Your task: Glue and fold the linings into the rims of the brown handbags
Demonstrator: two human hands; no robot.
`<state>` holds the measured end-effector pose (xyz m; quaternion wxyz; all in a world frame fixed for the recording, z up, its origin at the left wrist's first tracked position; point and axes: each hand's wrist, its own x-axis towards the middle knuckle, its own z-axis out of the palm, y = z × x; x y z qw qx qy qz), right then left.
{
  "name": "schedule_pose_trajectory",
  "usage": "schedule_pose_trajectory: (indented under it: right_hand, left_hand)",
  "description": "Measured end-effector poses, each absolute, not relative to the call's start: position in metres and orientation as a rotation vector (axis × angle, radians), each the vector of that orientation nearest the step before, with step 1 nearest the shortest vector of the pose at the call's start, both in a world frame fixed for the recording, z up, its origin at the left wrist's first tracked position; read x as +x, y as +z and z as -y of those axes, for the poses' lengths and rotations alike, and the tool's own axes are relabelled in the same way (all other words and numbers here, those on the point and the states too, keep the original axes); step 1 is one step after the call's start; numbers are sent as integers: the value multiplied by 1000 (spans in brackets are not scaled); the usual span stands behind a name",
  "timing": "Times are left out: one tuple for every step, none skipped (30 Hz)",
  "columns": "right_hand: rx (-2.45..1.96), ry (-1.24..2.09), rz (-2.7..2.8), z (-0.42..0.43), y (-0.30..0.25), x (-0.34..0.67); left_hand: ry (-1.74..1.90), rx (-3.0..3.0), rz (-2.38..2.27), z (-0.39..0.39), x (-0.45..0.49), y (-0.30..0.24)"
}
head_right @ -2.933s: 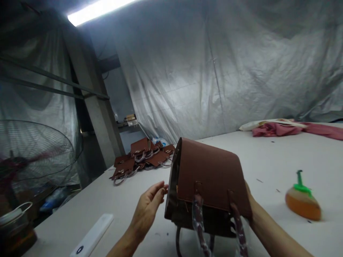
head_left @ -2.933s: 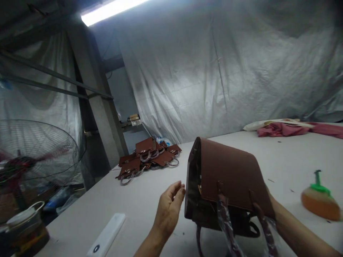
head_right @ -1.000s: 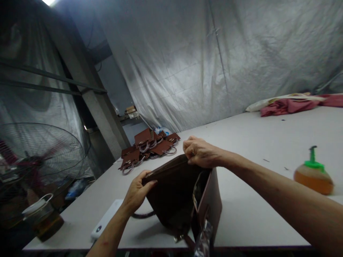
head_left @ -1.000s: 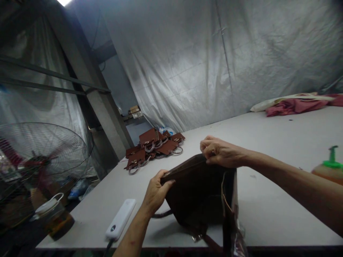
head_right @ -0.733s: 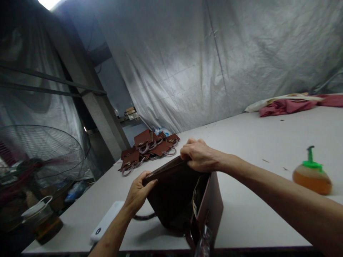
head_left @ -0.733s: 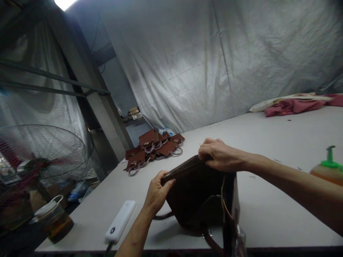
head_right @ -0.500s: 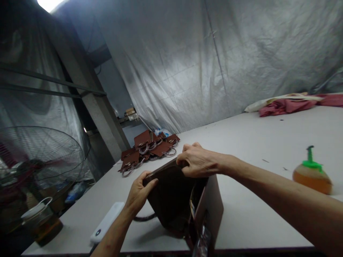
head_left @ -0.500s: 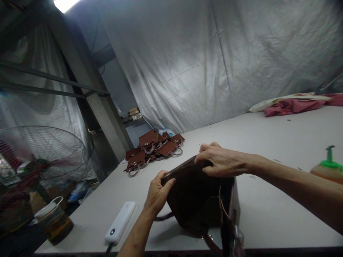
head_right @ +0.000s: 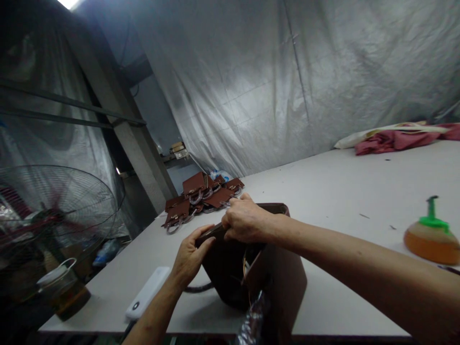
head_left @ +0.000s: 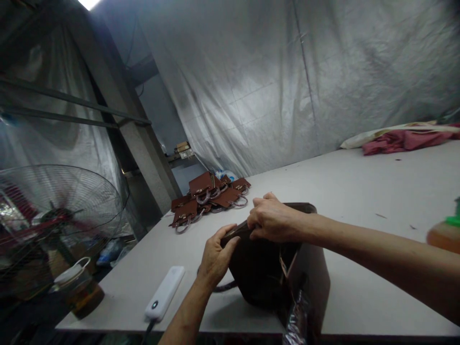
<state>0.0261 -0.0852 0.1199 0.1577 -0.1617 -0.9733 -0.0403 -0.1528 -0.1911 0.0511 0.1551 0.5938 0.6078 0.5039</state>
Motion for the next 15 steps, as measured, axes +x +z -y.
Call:
schedule_pose_trajectory:
  right_hand:
    - [-444, -113, 2802, 87, 121, 24]
    - [-432, -109, 2818, 88, 122, 23]
    - [-424, -101, 2825, 89, 123, 23]
    - [-424, -90, 2820, 90, 123, 22]
    - [-422, -78, 2808, 90, 123, 22]
    - [-423, -67, 2795, 89, 122, 22]
    - [-424, -62, 2779, 89, 121, 22]
    - [-428, -61, 2765, 87, 119, 22]
    - [-428, -66, 2754, 86, 118, 22]
    - [-429, -76, 2746, 84, 116, 21]
    - [-428, -92, 2738, 82, 114, 21]
    - [-432, -112, 2734, 81, 113, 20]
    - [-434, -133, 2732, 79, 111, 19]
    - [-437, -156, 2733, 78, 110, 18]
    - [-443, -180, 2732, 77, 109, 17]
  left_hand:
    - [1445, 1702, -1739, 191, -152, 51]
    - [1445, 1702, -1731, 192, -151, 52]
    - [1443, 1702, -1721, 193, -150, 52]
    - [1439, 1704, -1711, 194, -149, 53]
    - [1433, 1709, -1699, 195, -148, 54]
    - [1427, 1716, -1690, 195, -146, 55]
    - [1422, 1723, -1683, 196, -145, 56]
    - [1419, 1727, -1682, 196, -143, 56]
    - [1420, 1725, -1684, 196, -142, 57]
    - [1424, 1720, -1687, 196, -141, 57]
    - [1432, 1711, -1692, 196, -140, 56]
    - [1443, 1701, -1699, 195, -139, 56]
    - [1454, 1692, -1706, 194, -139, 55]
    - [1464, 1687, -1714, 194, -138, 54]
    - [1471, 1684, -1723, 194, -138, 53]
